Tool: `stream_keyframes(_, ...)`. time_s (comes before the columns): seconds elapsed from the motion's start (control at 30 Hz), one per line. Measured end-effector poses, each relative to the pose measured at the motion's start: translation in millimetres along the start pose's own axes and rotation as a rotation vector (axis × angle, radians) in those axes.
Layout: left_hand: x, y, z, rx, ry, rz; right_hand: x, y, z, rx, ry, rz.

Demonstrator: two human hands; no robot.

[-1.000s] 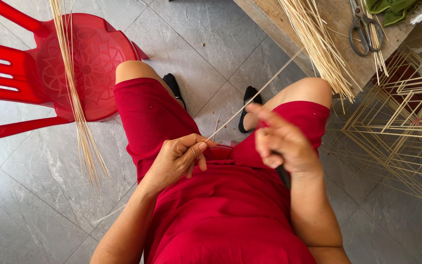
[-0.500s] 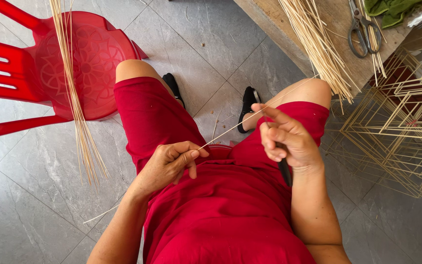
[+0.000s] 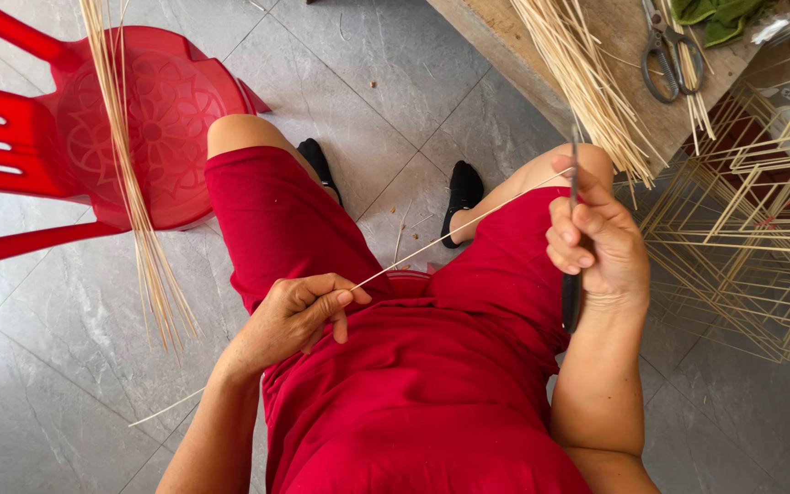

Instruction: The person sits on a low red plastic chair and repeatedly picks up thin bamboo sticks from a wooden table. Using a small knife, they scrape and sharpen the sticks one at a time, then place the finished sticks on the chair. The process continues with multiple sticks throughout the episode.

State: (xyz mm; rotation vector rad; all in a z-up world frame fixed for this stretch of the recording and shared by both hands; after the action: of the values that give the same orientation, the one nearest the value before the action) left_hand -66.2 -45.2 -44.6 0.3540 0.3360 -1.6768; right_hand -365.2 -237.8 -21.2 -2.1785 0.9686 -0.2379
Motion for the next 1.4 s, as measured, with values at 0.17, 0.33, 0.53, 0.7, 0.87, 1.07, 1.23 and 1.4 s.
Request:
stream_keyframes(0.17,0,3,0,-0.027,0.013,0.035,-3,4,-15,0.005,0.114,0.054)
stream_keyframes(0.33,8,2,15,-0.114,-0.037,0.127,-2,-29,9,-0.140,-0.023,0.024)
stream_keyframes(0.53,25,-25,42,0.040,-0.128,0.052,9,-82,86,-0.293,-0.376,-0.169)
stream_keyframes(0.7,18,-17,45,0.060,-0.132,0.139,17,-78,60,-0.172,-0.252,-0.124)
stream_keyframes(0.87,11,-12,29,-0.013,-0.081,0.168,15,-67,47,-0.230,-0.206,-0.071)
stream_keyframes(1.07,18,-20,38,0.080,-0.331,0.235,15,-85,97,-0.261,-0.388,-0.178)
stream_keyframes(1.23,17,-20,28,0.173,-0.380,0.229,12,-41,97,-0.280,-0.393,-0.131)
stream_keyframes(1.4,21,-18,16,0.241,-0.337,0.200,29,-10,75,-0.063,-0.324,-0.458)
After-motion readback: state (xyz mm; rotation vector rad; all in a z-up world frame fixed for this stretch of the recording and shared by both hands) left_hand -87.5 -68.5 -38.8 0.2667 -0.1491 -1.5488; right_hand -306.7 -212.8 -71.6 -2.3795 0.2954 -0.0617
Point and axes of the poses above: each hand's wrist, its own x-axis towards the middle knuckle, its own y-axis out of the back of the hand, z = x × y, the point moved 6 cm from there along x, towards the middle knuckle, and after that the axes turned 2 degrees about x, right-handed, at the moved point
